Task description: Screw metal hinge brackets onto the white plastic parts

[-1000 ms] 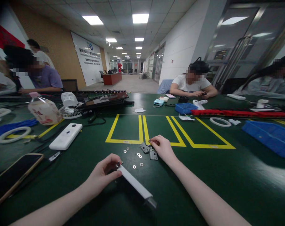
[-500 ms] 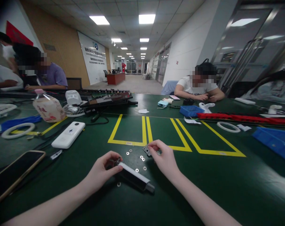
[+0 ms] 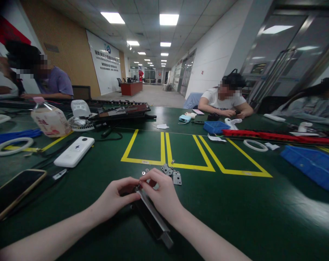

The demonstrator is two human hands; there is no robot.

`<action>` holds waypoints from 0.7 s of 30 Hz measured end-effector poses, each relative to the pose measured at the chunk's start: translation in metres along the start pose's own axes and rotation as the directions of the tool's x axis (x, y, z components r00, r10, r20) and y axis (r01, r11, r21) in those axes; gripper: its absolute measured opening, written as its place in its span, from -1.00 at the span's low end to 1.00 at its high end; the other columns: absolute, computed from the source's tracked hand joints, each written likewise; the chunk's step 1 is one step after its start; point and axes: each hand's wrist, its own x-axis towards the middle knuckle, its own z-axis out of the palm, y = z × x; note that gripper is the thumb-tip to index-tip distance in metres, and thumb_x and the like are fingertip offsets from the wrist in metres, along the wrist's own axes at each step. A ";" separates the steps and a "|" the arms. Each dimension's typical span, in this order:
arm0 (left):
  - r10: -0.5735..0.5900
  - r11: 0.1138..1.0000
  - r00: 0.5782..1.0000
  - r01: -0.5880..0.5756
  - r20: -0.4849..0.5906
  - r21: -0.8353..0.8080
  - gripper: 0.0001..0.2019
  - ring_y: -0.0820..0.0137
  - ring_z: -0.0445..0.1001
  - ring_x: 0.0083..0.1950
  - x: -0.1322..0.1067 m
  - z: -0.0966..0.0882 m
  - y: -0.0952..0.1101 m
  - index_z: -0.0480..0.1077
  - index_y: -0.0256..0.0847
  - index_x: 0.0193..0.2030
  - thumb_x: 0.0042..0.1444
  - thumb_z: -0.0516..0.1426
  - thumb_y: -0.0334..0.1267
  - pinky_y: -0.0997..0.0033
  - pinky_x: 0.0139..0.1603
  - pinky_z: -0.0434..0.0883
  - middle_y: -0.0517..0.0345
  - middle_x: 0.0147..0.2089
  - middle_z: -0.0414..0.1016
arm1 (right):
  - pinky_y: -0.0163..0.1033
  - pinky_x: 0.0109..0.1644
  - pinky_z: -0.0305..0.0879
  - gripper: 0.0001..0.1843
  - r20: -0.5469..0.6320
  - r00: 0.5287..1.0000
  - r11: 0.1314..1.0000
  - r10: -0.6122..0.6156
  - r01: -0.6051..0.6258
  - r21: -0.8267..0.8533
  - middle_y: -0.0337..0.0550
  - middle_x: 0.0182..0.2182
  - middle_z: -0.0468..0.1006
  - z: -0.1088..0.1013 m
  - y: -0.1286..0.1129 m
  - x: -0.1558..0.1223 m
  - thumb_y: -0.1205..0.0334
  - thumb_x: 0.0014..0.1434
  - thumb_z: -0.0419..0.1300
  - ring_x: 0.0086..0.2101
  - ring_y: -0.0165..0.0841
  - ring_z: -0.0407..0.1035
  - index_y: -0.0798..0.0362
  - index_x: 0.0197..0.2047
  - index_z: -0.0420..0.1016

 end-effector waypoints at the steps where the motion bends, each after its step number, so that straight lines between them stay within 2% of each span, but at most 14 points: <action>1: 0.004 1.000 1.000 -0.004 0.008 -0.009 -0.71 0.26 0.51 -0.08 0.000 0.000 -0.001 0.48 -0.20 -0.01 0.11 0.25 -0.25 0.22 0.01 0.44 0.08 -0.08 0.56 | -0.29 -0.25 0.33 -0.88 0.001 1.000 1.000 -0.012 0.012 0.016 -0.20 -0.34 0.46 0.001 0.000 -0.001 0.43 0.21 0.17 -0.31 -0.38 0.37 0.06 -0.30 0.51; 9: 0.042 0.999 0.999 -0.042 -0.002 -0.008 -0.65 0.24 0.49 0.01 -0.002 0.001 -0.002 0.41 -0.19 0.05 0.11 0.25 -0.29 0.20 0.06 0.43 0.04 0.01 0.52 | -0.28 -0.24 0.36 -0.89 -0.040 0.997 0.996 -0.063 0.065 0.060 -0.16 -0.29 0.46 0.007 0.004 -0.013 0.38 0.20 0.17 -0.29 -0.38 0.38 0.06 -0.29 0.53; 21: 0.068 0.998 0.998 -0.068 0.014 -0.007 -0.69 0.25 0.49 0.00 -0.005 -0.001 -0.003 0.42 -0.19 0.01 0.12 0.25 -0.26 0.18 0.07 0.43 0.06 -0.01 0.53 | -0.27 -0.24 0.38 -0.85 -0.034 0.989 0.989 -0.147 0.147 0.004 -0.14 -0.27 0.49 0.010 0.007 -0.018 0.32 0.25 0.13 -0.28 -0.37 0.40 0.04 -0.18 0.53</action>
